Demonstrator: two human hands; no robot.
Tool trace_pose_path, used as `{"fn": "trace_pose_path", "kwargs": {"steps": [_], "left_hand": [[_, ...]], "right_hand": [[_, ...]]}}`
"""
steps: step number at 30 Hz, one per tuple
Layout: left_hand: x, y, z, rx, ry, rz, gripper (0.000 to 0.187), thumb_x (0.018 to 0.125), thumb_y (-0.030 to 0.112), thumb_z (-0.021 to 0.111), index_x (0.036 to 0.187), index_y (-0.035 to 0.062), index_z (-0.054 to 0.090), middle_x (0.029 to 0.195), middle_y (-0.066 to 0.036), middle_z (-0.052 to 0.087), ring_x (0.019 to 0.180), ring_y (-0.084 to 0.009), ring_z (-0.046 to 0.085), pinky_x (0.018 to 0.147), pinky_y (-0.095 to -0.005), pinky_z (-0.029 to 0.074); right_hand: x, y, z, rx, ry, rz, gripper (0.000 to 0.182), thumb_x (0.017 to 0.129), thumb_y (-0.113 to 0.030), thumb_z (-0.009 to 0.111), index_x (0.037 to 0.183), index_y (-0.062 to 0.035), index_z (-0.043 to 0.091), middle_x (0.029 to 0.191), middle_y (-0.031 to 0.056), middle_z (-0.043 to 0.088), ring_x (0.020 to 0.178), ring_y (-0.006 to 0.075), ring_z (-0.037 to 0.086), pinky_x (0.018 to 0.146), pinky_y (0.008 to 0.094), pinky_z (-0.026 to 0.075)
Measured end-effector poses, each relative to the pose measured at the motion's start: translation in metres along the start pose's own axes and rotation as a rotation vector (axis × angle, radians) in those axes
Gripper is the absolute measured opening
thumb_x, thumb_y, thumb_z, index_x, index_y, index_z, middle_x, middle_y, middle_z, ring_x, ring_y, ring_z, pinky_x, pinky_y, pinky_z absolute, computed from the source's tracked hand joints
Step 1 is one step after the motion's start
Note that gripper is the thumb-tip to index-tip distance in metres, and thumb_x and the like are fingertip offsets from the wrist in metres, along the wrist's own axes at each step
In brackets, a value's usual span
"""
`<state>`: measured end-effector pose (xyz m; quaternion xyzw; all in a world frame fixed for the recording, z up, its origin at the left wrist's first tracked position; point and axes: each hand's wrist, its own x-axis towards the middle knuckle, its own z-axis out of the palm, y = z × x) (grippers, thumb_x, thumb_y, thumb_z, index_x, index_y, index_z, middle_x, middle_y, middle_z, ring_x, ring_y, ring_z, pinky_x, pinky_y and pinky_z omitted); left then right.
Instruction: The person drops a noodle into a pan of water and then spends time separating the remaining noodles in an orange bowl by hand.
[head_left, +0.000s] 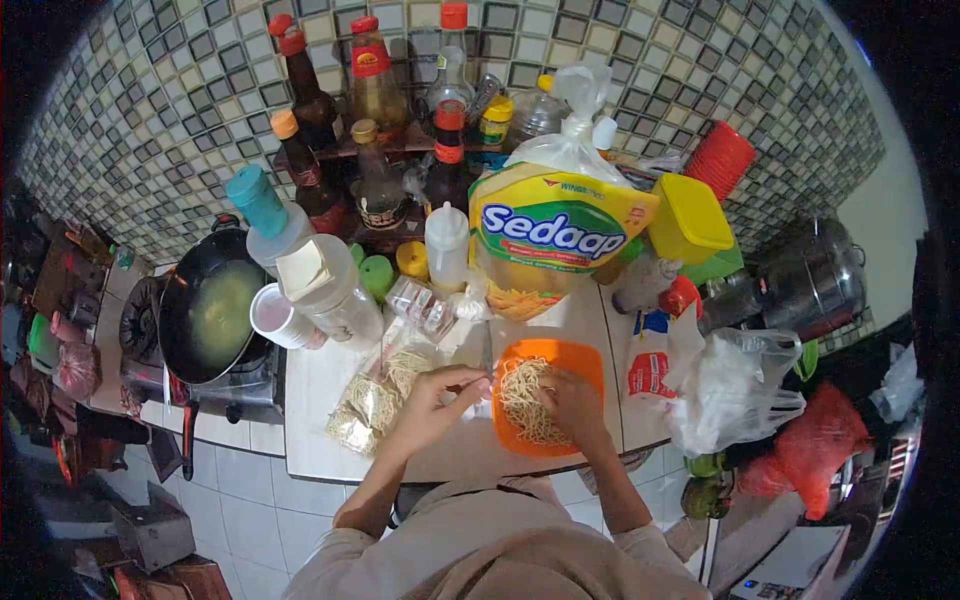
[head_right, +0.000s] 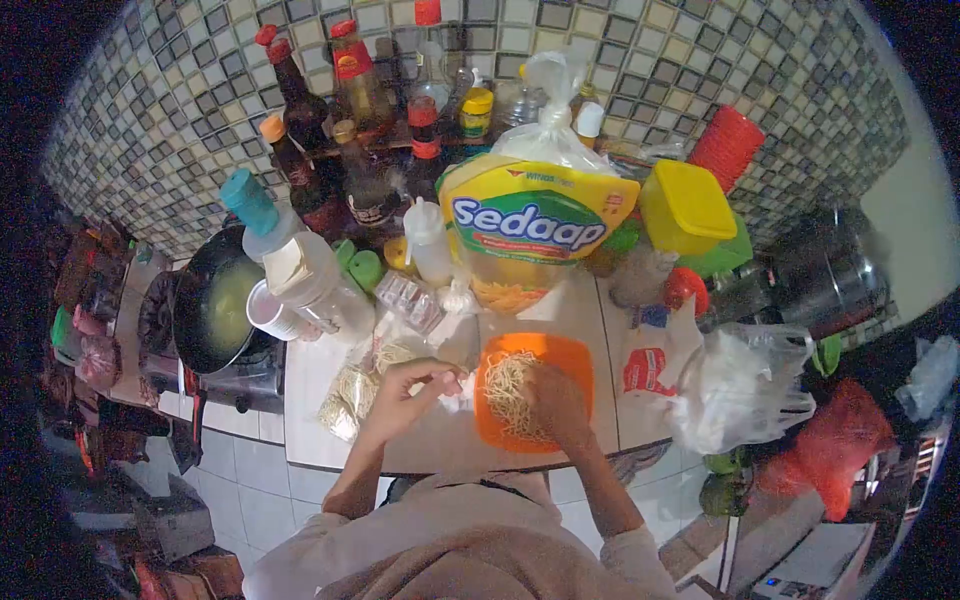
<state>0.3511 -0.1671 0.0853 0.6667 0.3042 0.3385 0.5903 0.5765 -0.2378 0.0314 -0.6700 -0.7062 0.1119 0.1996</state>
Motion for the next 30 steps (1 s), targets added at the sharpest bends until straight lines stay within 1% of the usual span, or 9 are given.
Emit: {"fn": "trace_pose_path", "kwargs": {"steps": [3,9,11,14,15,18,20,24,30], "left_hand": [[-0.003,-0.002,0.005,0.027,-0.013,0.001,0.016,0.080,0.008,0.055,0.093,-0.0004,0.060,0.083,-0.007,0.062,0.072,-0.0117,0.059,0.060,-0.0215,0.044],[0.000,0.001,0.017,0.175,0.037,-0.048,0.015,0.080,0.010,0.055,0.091,0.0011,0.060,0.083,-0.008,0.061,0.071,-0.0135,0.059,0.062,-0.0223,0.044],[0.005,0.003,0.023,0.188,0.016,-0.026,0.018,0.079,0.011,0.056,0.094,0.0014,0.059,0.086,-0.010,0.060,0.078,-0.0188,0.058,0.067,-0.0270,0.045],[0.019,-0.002,0.042,0.225,0.009,0.178,0.020,0.079,0.011,0.056,0.098,0.0033,0.058,0.095,-0.010,0.059,0.084,-0.0200,0.056,0.069,-0.0273,0.044],[0.023,-0.004,0.047,0.319,-0.002,0.310,0.025,0.078,0.010,0.056,0.102,0.0028,0.054,0.098,-0.013,0.056,0.091,-0.0267,0.053,0.075,-0.0320,0.043],[0.032,-0.008,0.066,0.348,-0.090,0.380,0.029,0.075,0.008,0.058,0.103,0.0013,0.053,0.100,-0.015,0.055,0.092,-0.0318,0.052,0.079,-0.0360,0.041],[0.033,-0.003,0.074,0.319,-0.095,0.388,0.028,0.073,0.008,0.059,0.100,-0.0003,0.054,0.098,-0.015,0.055,0.092,-0.0321,0.052,0.080,-0.0368,0.041],[0.036,-0.003,0.076,0.333,-0.134,0.358,0.022,0.073,0.009,0.061,0.093,0.0009,0.058,0.092,-0.013,0.058,0.088,-0.0307,0.054,0.076,-0.0373,0.042],[0.039,-0.008,0.068,0.292,-0.142,0.291,0.013,0.074,0.009,0.060,0.085,0.0018,0.060,0.082,-0.011,0.061,0.079,-0.0293,0.057,0.071,-0.0372,0.043]], "right_hand": [[0.004,-0.006,-0.007,0.113,-0.025,0.139,0.018,0.075,-0.018,0.053,0.083,-0.0025,0.058,0.082,0.0149,0.058,0.080,0.0305,0.055,0.073,0.0403,0.043],[0.007,-0.019,-0.039,0.277,0.166,0.151,0.015,0.074,-0.015,0.059,0.079,-0.0019,0.060,0.080,0.0129,0.061,0.077,0.0250,0.059,0.070,0.0344,0.045],[0.005,-0.024,-0.049,0.493,0.170,0.327,0.013,0.074,-0.012,0.061,0.077,0.0006,0.059,0.074,0.0086,0.060,0.071,0.0157,0.057,0.069,0.0286,0.043],[0.000,-0.021,-0.055,0.501,0.283,0.247,0.011,0.074,-0.010,0.061,0.075,0.0001,0.058,0.073,0.0053,0.059,0.073,0.0121,0.055,0.072,0.0270,0.041],[0.000,-0.024,-0.058,0.500,0.284,0.246,0.011,0.074,-0.010,0.061,0.075,0.0001,0.058,0.073,0.0053,0.059,0.073,0.0121,0.055,0.072,0.0270,0.041],[-0.002,-0.034,-0.074,0.539,0.260,0.221,0.009,0.075,-0.009,0.059,0.075,-0.0004,0.057,0.072,0.0047,0.058,0.071,0.0121,0.053,0.072,0.0264,0.040],[-0.004,-0.036,-0.080,0.580,0.303,0.124,0.007,0.076,-0.007,0.057,0.075,-0.0005,0.055,0.072,0.0036,0.055,0.069,0.0112,0.051,0.070,0.0252,0.039],[-0.012,-0.029,-0.084,0.696,0.380,0.161,0.012,0.076,-0.011,0.059,0.076,0.0004,0.056,0.074,0.0065,0.058,0.069,0.0151,0.055,0.065,0.0273,0.042],[-0.009,-0.046,-0.101,0.974,0.440,0.120,0.014,0.084,-0.015,0.052,0.084,-0.0015,0.049,0.066,0.0039,0.053,0.058,0.0087,0.048,0.056,0.0207,0.039]]}}
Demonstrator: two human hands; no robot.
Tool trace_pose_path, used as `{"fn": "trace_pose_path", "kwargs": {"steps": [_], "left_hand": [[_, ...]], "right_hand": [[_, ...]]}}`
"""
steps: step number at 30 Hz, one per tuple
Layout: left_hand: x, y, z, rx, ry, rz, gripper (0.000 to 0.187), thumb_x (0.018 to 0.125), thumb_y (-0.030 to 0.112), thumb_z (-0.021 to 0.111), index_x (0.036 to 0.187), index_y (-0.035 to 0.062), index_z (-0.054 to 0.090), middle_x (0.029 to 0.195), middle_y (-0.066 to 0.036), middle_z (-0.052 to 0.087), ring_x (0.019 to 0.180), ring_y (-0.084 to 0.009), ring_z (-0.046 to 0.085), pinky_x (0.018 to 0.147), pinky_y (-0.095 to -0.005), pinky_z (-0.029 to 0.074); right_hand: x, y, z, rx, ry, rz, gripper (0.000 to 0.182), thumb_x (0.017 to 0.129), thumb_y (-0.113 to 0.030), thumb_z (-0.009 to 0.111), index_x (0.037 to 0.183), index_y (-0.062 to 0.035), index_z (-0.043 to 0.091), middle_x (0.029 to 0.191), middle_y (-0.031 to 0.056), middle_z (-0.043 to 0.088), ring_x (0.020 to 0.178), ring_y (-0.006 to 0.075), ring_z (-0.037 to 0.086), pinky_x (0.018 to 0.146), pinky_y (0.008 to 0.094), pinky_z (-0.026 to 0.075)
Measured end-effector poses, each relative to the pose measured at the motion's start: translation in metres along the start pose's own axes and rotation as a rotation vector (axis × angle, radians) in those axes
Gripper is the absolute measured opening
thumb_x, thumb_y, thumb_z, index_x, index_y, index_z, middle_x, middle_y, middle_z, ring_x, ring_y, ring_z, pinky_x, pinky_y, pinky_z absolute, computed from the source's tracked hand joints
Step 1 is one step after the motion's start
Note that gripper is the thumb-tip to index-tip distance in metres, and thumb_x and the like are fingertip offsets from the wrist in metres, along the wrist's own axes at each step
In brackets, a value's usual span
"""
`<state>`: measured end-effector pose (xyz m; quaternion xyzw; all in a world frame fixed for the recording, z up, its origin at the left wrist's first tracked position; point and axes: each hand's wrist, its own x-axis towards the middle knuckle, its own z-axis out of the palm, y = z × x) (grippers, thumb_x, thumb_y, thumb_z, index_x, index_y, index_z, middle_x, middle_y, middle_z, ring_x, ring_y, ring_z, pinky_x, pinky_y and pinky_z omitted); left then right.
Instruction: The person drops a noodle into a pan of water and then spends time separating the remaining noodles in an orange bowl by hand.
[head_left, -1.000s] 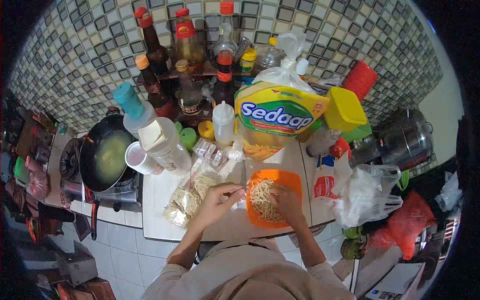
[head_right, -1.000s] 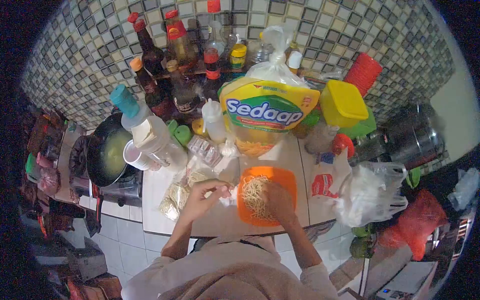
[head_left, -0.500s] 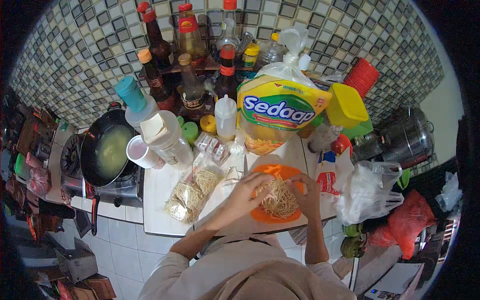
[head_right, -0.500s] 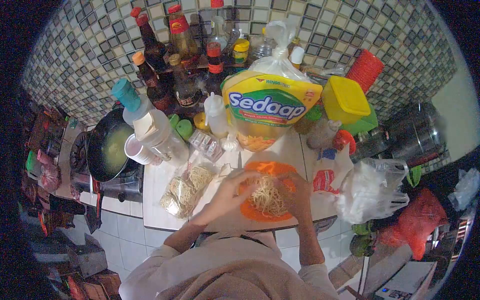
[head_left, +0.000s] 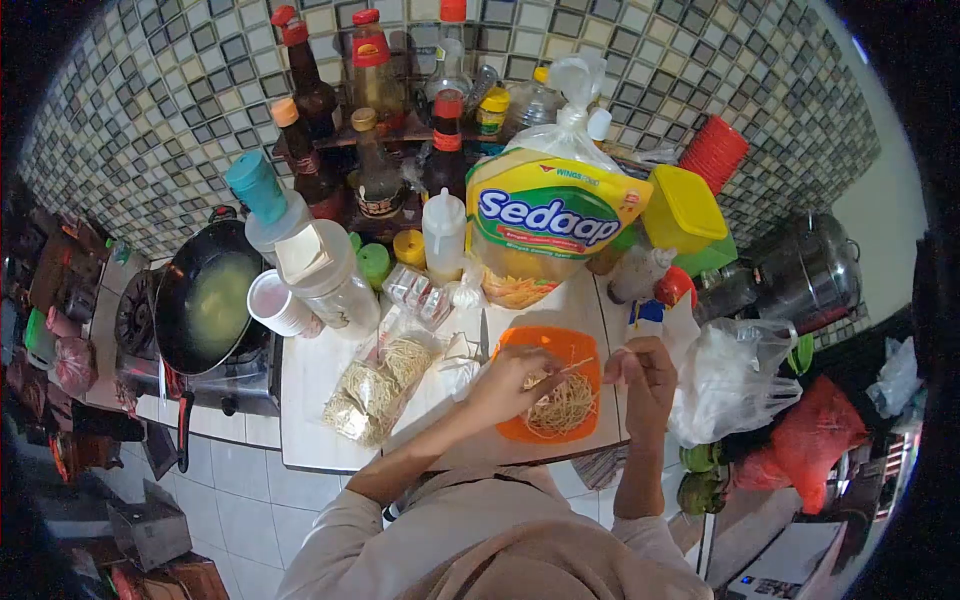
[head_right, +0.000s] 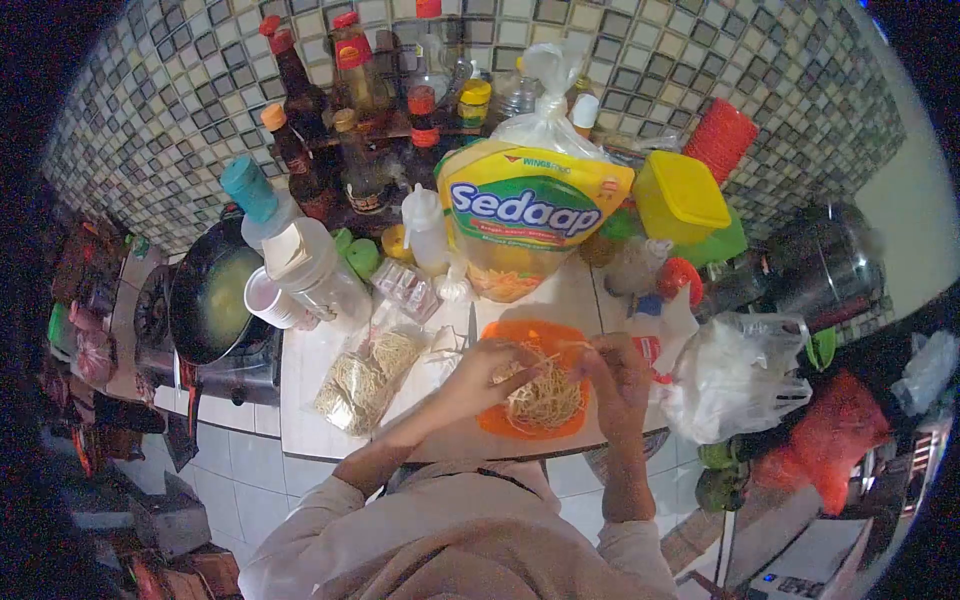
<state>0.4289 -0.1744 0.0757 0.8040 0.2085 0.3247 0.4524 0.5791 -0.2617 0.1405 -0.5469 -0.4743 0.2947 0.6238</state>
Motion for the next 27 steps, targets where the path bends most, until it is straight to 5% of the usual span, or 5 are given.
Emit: {"fn": "trace_pose_path", "kwargs": {"steps": [5,17,27], "left_hand": [[-0.001,-0.023,0.012,-0.022,0.013,0.152,0.012,0.076,0.008,0.055,0.084,0.0016,0.061,0.077,-0.013,0.061,0.075,-0.0296,0.058,0.067,-0.0359,0.044],[0.001,0.015,-0.006,-0.298,0.003,-0.014,0.016,0.079,0.008,0.054,0.092,0.0005,0.059,0.082,-0.012,0.062,0.079,-0.0248,0.060,0.069,-0.0323,0.045],[0.039,0.076,-0.041,-0.325,0.083,0.221,0.015,0.080,0.006,0.052,0.092,0.0024,0.060,0.085,-0.008,0.061,0.075,-0.0197,0.058,0.069,-0.0282,0.043]], "right_hand": [[0.007,-0.010,-0.004,0.147,-0.016,-0.122,0.013,0.082,-0.013,0.055,0.084,-0.0010,0.050,0.065,0.0042,0.052,0.057,0.0102,0.052,0.054,0.0234,0.043],[0.007,-0.007,-0.001,0.141,0.018,-0.146,0.010,0.081,-0.008,0.053,0.086,0.0009,0.052,0.073,0.0085,0.053,0.060,0.0153,0.055,0.056,0.0276,0.045],[0.009,-0.003,0.002,0.107,0.004,-0.176,0.017,0.084,-0.015,0.050,0.090,0.0008,0.051,0.073,0.0085,0.056,0.060,0.0129,0.052,0.053,0.0252,0.043]]}}
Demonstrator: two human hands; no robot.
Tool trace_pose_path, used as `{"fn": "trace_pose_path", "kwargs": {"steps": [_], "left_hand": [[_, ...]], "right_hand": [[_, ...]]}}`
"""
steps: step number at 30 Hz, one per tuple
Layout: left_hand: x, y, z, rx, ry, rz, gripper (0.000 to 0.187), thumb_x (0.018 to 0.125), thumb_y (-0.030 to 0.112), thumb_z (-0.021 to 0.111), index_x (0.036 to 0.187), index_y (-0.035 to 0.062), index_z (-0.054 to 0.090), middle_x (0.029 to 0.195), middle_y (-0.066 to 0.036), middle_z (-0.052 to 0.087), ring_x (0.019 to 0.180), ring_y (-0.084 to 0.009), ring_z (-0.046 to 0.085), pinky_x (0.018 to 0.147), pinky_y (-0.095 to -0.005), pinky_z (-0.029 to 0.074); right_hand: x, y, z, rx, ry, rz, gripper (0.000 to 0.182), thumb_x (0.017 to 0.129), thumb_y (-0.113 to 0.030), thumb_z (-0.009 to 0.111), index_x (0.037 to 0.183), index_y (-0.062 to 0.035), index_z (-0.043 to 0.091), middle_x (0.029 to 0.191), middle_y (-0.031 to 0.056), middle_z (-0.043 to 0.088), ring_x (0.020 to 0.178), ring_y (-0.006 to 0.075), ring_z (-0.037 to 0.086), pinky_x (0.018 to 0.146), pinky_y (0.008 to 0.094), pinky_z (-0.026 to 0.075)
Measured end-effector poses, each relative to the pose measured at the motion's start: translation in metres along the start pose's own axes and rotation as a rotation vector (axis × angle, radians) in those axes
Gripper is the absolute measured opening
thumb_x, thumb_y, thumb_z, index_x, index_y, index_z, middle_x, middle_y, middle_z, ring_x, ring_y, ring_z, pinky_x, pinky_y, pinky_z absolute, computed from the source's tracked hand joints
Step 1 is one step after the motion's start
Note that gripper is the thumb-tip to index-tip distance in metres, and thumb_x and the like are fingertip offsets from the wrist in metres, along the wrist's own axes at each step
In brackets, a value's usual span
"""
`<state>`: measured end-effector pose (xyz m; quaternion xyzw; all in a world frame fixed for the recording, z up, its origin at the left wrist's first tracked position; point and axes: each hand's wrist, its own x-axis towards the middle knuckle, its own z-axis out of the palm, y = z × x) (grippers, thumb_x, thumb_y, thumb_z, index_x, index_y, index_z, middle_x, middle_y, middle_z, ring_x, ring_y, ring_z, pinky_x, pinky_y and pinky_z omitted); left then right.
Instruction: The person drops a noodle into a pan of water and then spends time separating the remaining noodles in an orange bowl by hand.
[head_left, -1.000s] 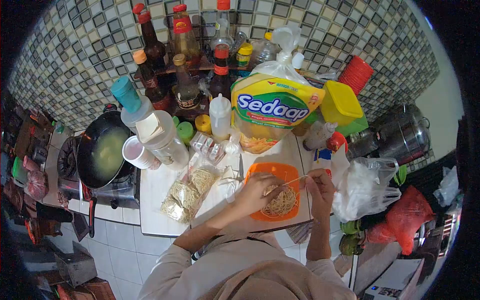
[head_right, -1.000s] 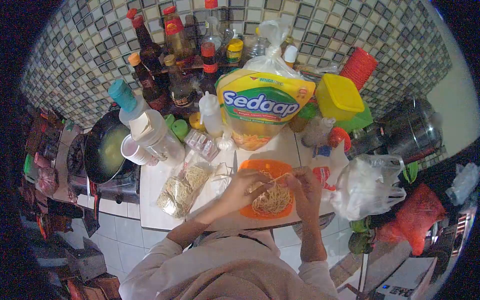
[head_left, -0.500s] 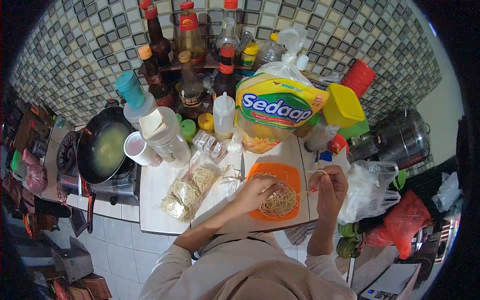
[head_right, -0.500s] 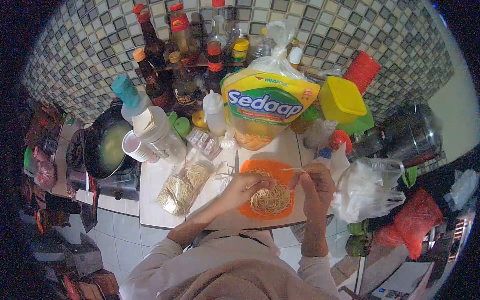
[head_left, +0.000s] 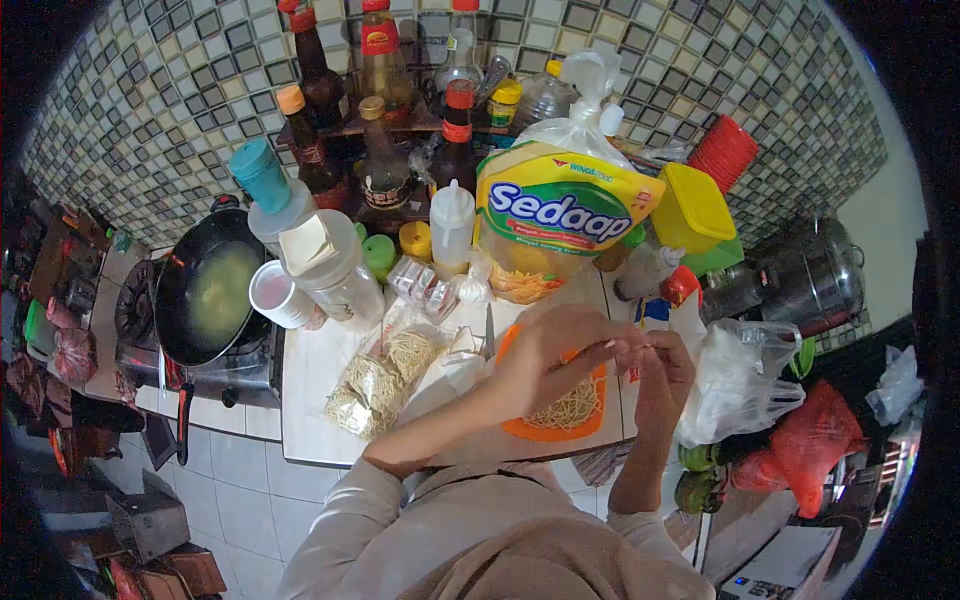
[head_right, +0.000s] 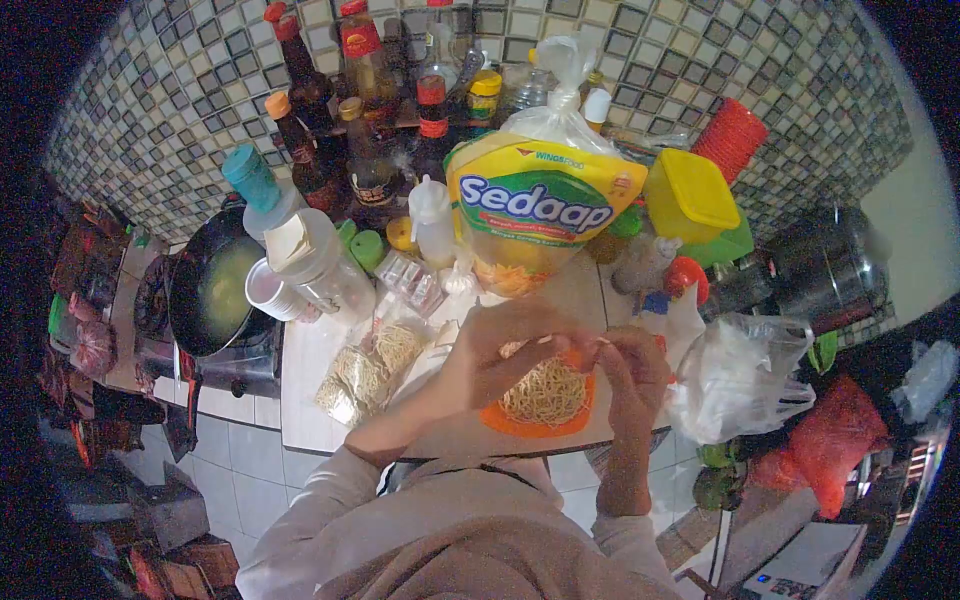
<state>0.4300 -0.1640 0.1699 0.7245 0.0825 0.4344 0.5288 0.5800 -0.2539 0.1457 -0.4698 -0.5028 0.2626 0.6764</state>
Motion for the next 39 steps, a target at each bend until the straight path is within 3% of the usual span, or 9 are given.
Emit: {"fn": "trace_pose_path", "kwargs": {"steps": [5,6,9,12,16,21,29,36,39], "left_hand": [[0.023,0.006,-0.007,0.070,-0.015,0.200,0.015,0.083,0.007,0.049,0.094,0.0017,0.059,0.087,-0.009,0.061,0.081,-0.0203,0.058,0.072,-0.0275,0.043],[0.023,0.005,-0.007,0.037,-0.012,0.156,0.015,0.082,0.009,0.051,0.093,0.0021,0.060,0.086,-0.008,0.061,0.078,-0.0193,0.057,0.071,-0.0279,0.043],[0.014,-0.005,-0.005,-0.110,0.009,0.009,0.016,0.082,0.011,0.052,0.092,0.0018,0.060,0.083,-0.008,0.061,0.074,-0.0171,0.056,0.069,-0.0280,0.043],[-0.003,-0.029,-0.006,-0.208,0.075,-0.145,0.018,0.084,0.013,0.050,0.092,0.0000,0.060,0.082,-0.007,0.061,0.073,-0.0135,0.055,0.067,-0.0264,0.043],[-0.029,-0.062,-0.010,-0.156,0.091,-0.371,0.022,0.086,0.017,0.050,0.092,-0.0012,0.060,0.077,-0.004,0.059,0.069,-0.0075,0.051,0.062,-0.0224,0.041],[-0.050,-0.071,0.004,-0.200,0.162,-0.363,0.024,0.086,0.020,0.051,0.094,-0.0016,0.060,0.076,-0.001,0.055,0.066,-0.0049,0.045,0.058,-0.0197,0.038],[-0.063,-0.064,0.008,-0.534,0.174,-0.636,0.024,0.086,0.019,0.051,0.098,-0.0006,0.059,0.082,0.000,0.054,0.072,-0.0041,0.048,0.060,-0.0164,0.038],[-0.067,-0.055,0.009,-0.652,0.153,-0.697,0.027,0.087,0.022,0.048,0.101,0.0009,0.058,0.087,0.000,0.054,0.079,-0.0049,0.049,0.064,-0.0193,0.041],[-0.067,-0.057,0.016,-0.683,0.242,-0.668,0.027,0.085,0.026,0.052,0.096,0.0035,0.060,0.071,0.004,0.055,0.061,-0.0036,0.044,0.054,-0.0185,0.034]], "right_hand": [[-0.014,0.029,-0.001,-0.142,-0.029,0.263,0.015,0.080,-0.010,0.057,0.090,0.0008,0.056,0.077,0.0068,0.059,0.069,0.0137,0.058,0.063,0.0247,0.045],[-0.012,0.023,0.005,-0.351,-0.106,0.221,0.015,0.079,-0.009,0.057,0.089,0.0016,0.057,0.078,0.0075,0.060,0.071,0.0134,0.058,0.064,0.0249,0.045],[-0.026,0.046,-0.002,-0.379,-0.165,0.277,0.014,0.079,-0.009,0.056,0.089,0.0013,0.057,0.078,0.0072,0.059,0.071,0.0131,0.058,0.063,0.0246,0.045],[-0.028,0.043,0.000,-0.331,-0.038,0.359,0.013,0.079,-0.008,0.056,0.088,0.0011,0.057,0.076,0.0072,0.059,0.070,0.0137,0.058,0.064,0.0247,0.045],[-0.024,0.047,-0.002,-0.227,0.074,0.276,0.014,0.077,-0.007,0.058,0.089,0.0010,0.057,0.073,0.0067,0.058,0.069,0.0139,0.057,0.064,0.0250,0.045],[-0.018,0.045,0.000,-0.435,0.079,0.006,0.009,0.075,-0.002,0.059,0.083,0.0023,0.058,0.074,0.0042,0.054,0.067,0.0105,0.053,0.058,0.0213,0.043],[-0.017,0.030,0.029,-0.502,-0.109,0.080,0.012,0.068,-0.002,0.066,0.080,-0.0009,0.063,0.076,0.0077,0.059,0.067,0.0137,0.055,0.058,0.0237,0.044],[-0.022,0.037,0.032,-0.482,-0.165,0.188,0.016,0.068,-0.004,0.067,0.083,-0.0029,0.064,0.079,0.0078,0.060,0.068,0.0148,0.057,0.058,0.0244,0.045],[-0.026,0.043,0.028,-0.428,-0.180,0.178,0.017,0.069,-0.006,0.067,0.085,-0.0028,0.064,0.081,0.0081,0.060,0.069,0.0144,0.056,0.059,0.0240,0.044]]}}
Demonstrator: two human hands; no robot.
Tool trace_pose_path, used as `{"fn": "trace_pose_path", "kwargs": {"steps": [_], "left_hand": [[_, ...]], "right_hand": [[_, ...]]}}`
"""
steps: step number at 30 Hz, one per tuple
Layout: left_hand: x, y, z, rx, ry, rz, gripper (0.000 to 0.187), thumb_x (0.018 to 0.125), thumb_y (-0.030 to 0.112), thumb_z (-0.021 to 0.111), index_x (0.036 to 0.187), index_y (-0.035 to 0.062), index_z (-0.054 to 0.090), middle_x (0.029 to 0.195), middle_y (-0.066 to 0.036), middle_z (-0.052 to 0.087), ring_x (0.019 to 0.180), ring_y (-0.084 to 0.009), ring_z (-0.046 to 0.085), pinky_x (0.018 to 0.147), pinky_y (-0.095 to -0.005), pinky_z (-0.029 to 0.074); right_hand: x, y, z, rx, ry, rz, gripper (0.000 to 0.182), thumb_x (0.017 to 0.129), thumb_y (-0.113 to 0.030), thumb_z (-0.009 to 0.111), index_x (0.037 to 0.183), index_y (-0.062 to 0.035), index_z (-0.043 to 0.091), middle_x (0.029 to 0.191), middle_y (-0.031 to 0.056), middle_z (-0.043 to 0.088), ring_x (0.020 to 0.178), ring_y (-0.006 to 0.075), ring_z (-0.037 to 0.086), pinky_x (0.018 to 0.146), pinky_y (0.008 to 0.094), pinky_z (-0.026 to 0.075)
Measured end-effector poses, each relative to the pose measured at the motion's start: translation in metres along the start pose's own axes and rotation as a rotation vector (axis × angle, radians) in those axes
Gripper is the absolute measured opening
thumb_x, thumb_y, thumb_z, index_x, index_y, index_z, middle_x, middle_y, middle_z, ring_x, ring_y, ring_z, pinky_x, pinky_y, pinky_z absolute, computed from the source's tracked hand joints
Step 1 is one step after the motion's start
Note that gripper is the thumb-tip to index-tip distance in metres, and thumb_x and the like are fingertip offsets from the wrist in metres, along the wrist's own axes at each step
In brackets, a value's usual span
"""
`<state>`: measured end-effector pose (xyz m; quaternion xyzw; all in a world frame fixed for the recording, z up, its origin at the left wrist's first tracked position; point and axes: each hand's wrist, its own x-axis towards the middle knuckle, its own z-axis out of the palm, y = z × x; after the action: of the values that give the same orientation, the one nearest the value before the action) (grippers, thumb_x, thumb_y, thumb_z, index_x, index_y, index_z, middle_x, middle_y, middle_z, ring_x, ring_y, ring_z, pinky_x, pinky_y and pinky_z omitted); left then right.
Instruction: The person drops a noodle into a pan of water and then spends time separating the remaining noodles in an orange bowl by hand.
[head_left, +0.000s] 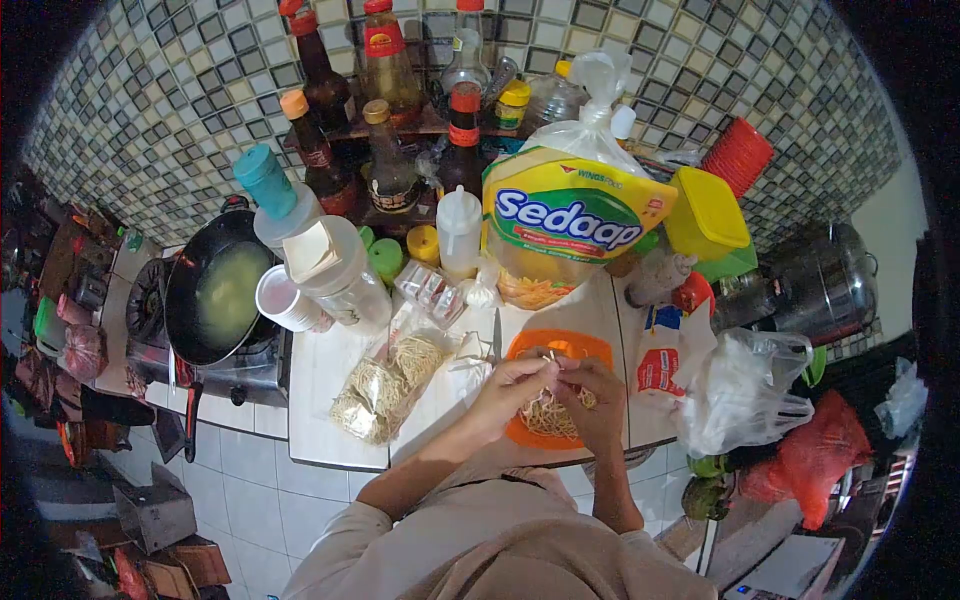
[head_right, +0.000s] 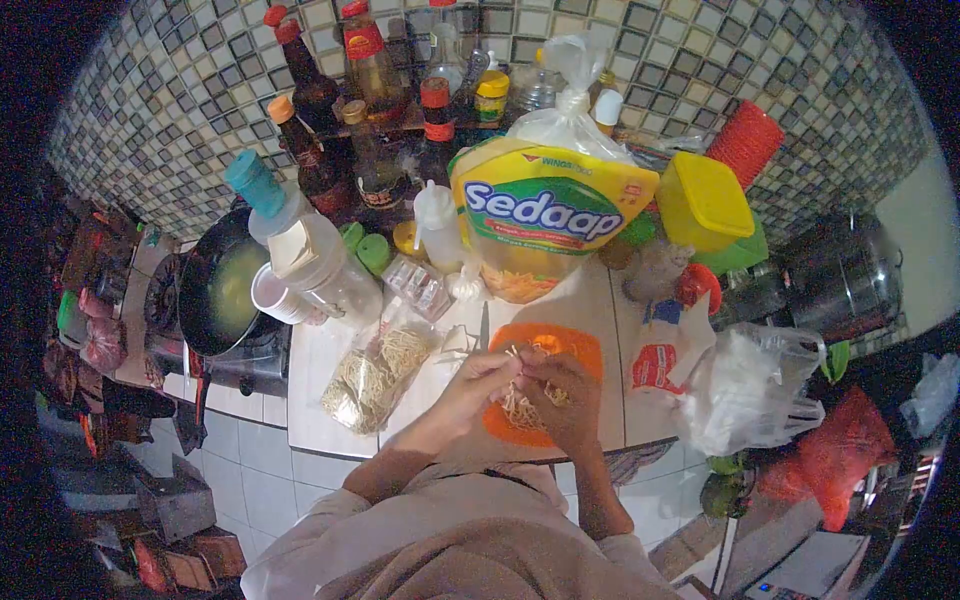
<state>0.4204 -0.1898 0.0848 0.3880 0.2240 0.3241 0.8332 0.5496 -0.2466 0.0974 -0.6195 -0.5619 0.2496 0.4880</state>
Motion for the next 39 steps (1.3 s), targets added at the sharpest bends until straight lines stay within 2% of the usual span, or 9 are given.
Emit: {"fn": "trace_pose_path", "kwargs": {"steps": [3,5,15,17,22,27,32,35,39], "left_hand": [[0.002,-0.005,-0.001,-0.057,0.038,0.048,0.026,0.084,0.026,0.053,0.093,0.0031,0.061,0.067,0.004,0.053,0.057,-0.0032,0.043,0.052,-0.0190,0.032],[-0.001,0.005,-0.001,0.030,0.006,-0.037,0.027,0.086,0.021,0.050,0.097,-0.0022,0.059,0.102,-0.003,0.049,0.091,-0.0107,0.049,0.078,-0.0237,0.039],[0.005,-0.001,-0.012,-0.010,0.027,0.123,0.016,0.079,0.010,0.059,0.091,-0.0003,0.063,0.098,-0.003,0.049,0.094,-0.0132,0.048,0.077,-0.0246,0.039],[0.006,0.000,-0.017,0.184,0.013,0.253,0.008,0.078,0.007,0.060,0.081,0.0017,0.065,0.101,-0.006,0.053,0.090,-0.0123,0.050,0.077,-0.0256,0.039],[-0.002,0.009,-0.024,0.413,0.042,0.183,0.014,0.077,0.009,0.061,0.089,0.0010,0.064,0.087,-0.007,0.062,0.080,-0.0108,0.055,0.072,-0.0231,0.042],[-0.006,0.007,-0.037,0.480,0.034,0.031,0.017,0.078,0.011,0.059,0.092,0.0013,0.064,0.082,-0.008,0.064,0.072,-0.0096,0.057,0.067,-0.0216,0.043],[-0.007,0.007,-0.044,0.334,-0.193,-0.016,0.023,0.080,0.017,0.057,0.096,-0.0006,0.062,0.083,-0.007,0.064,0.073,-0.0091,0.057,0.067,-0.0218,0.044],[-0.005,-0.004,-0.050,0.140,-0.160,-0.212,0.026,0.082,0.019,0.054,0.099,-0.0003,0.060,0.086,-0.007,0.063,0.075,-0.0091,0.056,0.067,-0.0218,0.044],[-0.006,0.001,-0.043,0.148,-0.199,-0.218,0.031,0.084,0.026,0.051,0.096,-0.0006,0.061,0.087,-0.010,0.062,0.080,-0.0135,0.057,0.074,-0.0267,0.044]], "right_hand": [[-0.002,0.000,0.000,0.021,-0.028,0.052,0.019,0.070,-0.009,0.067,0.087,-0.0026,0.064,0.082,0.0075,0.059,0.069,0.0136,0.055,0.060,0.0243,0.044],[-0.002,-0.001,0.000,0.054,-0.037,0.060,0.019,0.070,-0.010,0.067,0.087,-0.0022,0.064,0.082,0.0068,0.058,0.069,0.0133,0.054,0.060,0.0245,0.043],[-0.005,0.007,0.010,0.328,-0.022,0.099,0.010,0.080,-0.009,0.053,0.083,-0.0004,0.057,0.078,0.0047,0.056,0.072,0.0125,0.052,0.062,0.0257,0.040],[-0.005,0.008,0.005,0.335,-0.060,0.170,0.010,0.081,-0.010,0.052,0.084,-0.0010,0.057,0.076,0.0047,0.056,0.072,0.0128,0.052,0.062,0.0264,0.041],[-0.001,0.005,-0.007,0.237,-0.204,0.259,0.010,0.082,-0.011,0.052,0.084,-0.0020,0.057,0.074,0.0062,0.057,0.070,0.0143,0.054,0.062,0.0278,0.042],[0.011,-0.013,-0.014,-0.177,-0.245,-0.066,0.011,0.079,-0.012,0.055,0.083,-0.0023,0.058,0.075,0.0099,0.058,0.066,0.0192,0.056,0.058,0.0294,0.044],[0.016,-0.008,-0.020,-0.270,-0.226,-0.180,0.011,0.072,-0.008,0.061,0.079,-0.0010,0.058,0.069,0.0085,0.054,0.061,0.0208,0.053,0.055,0.0292,0.041],[0.020,-0.010,-0.024,-0.367,-0.258,-0.269,0.012,0.070,-0.009,0.062,0.079,-0.0021,0.059,0.070,0.0077,0.053,0.063,0.0229,0.052,0.055,0.0308,0.041],[0.022,-0.013,-0.025,-0.346,-0.242,-0.299,0.012,0.069,-0.009,0.063,0.079,-0.0033,0.060,0.071,0.0069,0.051,0.062,0.0222,0.052,0.056,0.0311,0.040]]}}
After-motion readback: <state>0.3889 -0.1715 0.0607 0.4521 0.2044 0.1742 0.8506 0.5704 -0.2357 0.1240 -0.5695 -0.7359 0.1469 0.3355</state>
